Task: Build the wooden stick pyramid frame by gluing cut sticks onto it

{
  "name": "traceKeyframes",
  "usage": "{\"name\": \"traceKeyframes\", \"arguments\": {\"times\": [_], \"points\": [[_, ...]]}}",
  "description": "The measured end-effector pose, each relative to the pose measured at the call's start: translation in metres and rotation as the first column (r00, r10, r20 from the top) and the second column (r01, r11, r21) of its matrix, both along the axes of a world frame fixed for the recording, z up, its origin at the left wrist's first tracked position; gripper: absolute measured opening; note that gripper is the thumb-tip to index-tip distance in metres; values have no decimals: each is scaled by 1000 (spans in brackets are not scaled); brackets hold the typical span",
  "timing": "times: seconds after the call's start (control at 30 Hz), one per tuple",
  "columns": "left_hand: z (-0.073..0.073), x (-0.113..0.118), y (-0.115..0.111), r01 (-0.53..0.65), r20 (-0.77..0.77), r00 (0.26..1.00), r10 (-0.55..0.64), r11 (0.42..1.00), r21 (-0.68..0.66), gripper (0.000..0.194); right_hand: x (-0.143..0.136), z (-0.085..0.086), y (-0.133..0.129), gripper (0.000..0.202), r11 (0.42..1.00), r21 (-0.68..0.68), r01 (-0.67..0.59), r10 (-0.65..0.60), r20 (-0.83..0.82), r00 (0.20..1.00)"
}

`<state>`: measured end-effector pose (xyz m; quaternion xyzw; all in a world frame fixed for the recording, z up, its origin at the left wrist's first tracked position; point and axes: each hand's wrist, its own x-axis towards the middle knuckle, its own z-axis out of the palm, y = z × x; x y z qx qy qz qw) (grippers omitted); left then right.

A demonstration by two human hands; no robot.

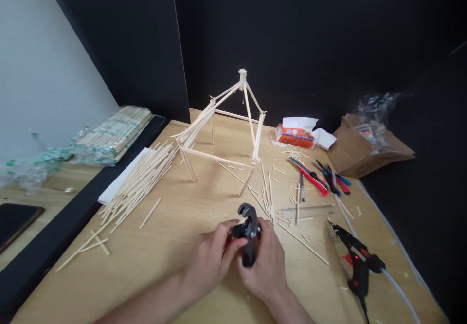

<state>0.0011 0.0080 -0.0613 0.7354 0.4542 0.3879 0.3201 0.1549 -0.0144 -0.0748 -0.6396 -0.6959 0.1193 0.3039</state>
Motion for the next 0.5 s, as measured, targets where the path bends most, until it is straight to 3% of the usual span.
{"name": "traceKeyframes", "arguments": {"times": [0.1,0.17,0.33,0.5], "points": [[-2,0,-3,-33,-68,997,42,991,133,25,1,-3,-1,53,999,48,7,-6,-2,1000],[0,0,-3,-39,-74,996,49,991,125,24,1,-2,-2,52,998,64,12,-13,7,1000],[9,0,-2,0,38,999,5,993,-122,15,1,0,-1,48,995,96,30,-35,54,998],[18,4,2,19,182,981,62,911,-413,17,2,0,1,52,999,16,42,-44,93,995]]}}
